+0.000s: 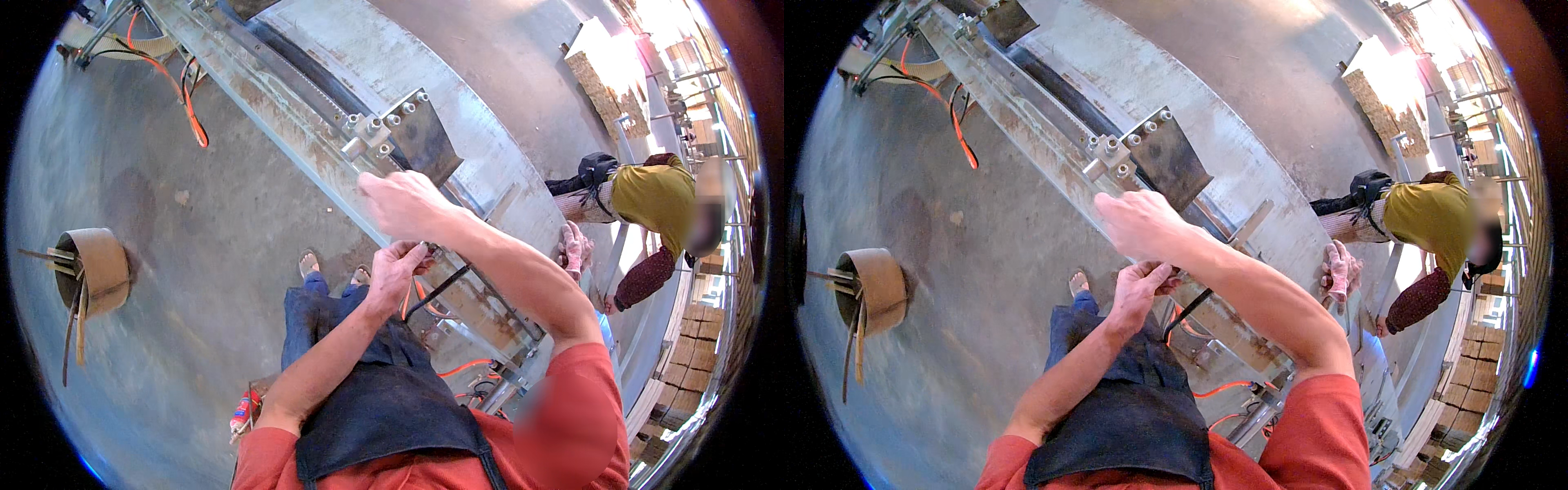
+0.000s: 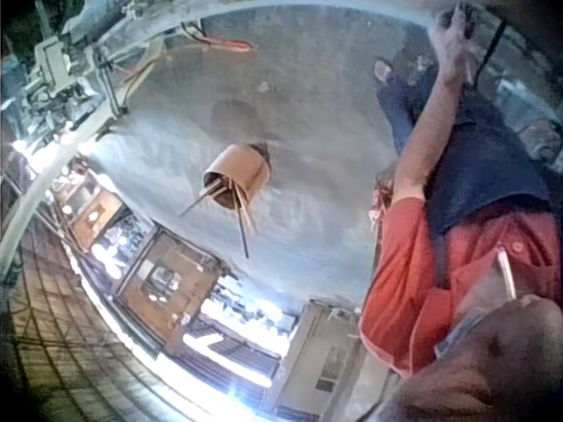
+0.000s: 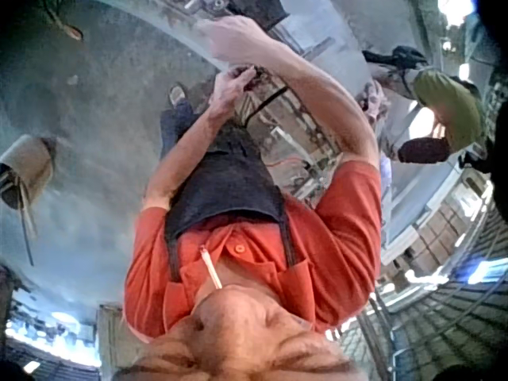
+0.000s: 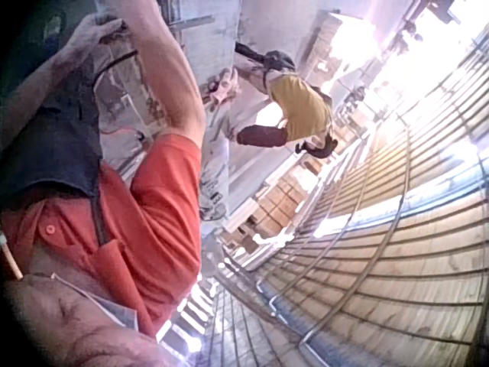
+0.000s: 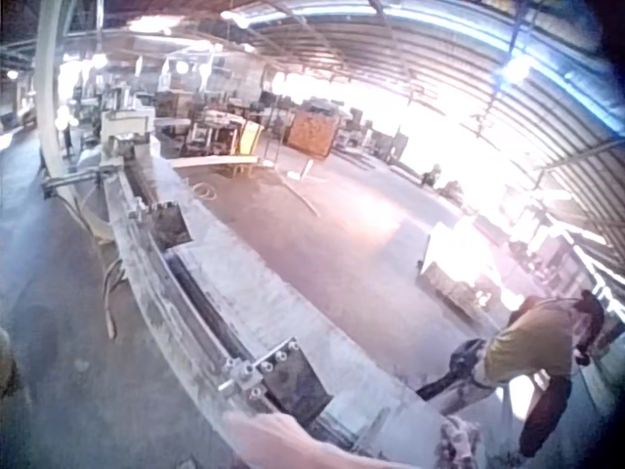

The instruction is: The person assembles a metal machinery component by measuring parts with a tape measure, aligning a metal block, and tightening several screws and bolts using a wrench and a hex key.

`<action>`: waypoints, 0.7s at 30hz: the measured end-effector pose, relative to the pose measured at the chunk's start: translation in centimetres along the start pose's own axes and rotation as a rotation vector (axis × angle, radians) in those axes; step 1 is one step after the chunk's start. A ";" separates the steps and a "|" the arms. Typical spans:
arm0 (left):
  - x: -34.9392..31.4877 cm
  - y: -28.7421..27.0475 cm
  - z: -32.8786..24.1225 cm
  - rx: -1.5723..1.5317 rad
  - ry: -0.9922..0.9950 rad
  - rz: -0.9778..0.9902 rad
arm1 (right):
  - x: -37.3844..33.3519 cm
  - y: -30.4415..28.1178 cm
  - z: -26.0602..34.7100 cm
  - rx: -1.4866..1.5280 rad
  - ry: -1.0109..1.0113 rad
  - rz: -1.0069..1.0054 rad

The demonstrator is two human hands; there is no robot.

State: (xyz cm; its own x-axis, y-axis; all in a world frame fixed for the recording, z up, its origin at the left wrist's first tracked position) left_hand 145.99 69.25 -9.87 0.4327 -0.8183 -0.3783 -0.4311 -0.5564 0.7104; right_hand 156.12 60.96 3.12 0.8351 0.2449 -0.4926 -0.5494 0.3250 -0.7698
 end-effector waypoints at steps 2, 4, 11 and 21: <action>0.1 0.1 -0.2 0.025 0.024 0.017 | -4.9 -0.9 -0.6 0.110 -0.038 -0.158; 0.1 0.5 0.0 0.035 0.035 0.020 | -11.2 -0.2 -2.4 0.252 -0.087 -0.374; -0.1 0.4 -0.4 0.068 0.030 -0.010 | -18.0 5.4 -1.8 0.164 -0.177 -0.811; 0.0 0.4 0.3 0.043 0.082 0.007 | -11.1 -1.9 0.1 0.044 -0.112 -0.412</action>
State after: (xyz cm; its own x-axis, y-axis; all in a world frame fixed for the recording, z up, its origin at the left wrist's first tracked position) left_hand 145.63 68.97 -9.75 0.4917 -0.8089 -0.3222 -0.4676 -0.5575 0.6860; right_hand 147.89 57.74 10.05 0.9781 0.1834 -0.0985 -0.1732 0.4547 -0.8737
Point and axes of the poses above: each hand's wrist, its own x-axis towards the middle knuckle, its own y-axis out of the palm, z = x × y, the point moved 4 cm from there along x, towards the middle knuckle, and after that the axes turned 14 degrees about z, right-handed, at the moved point
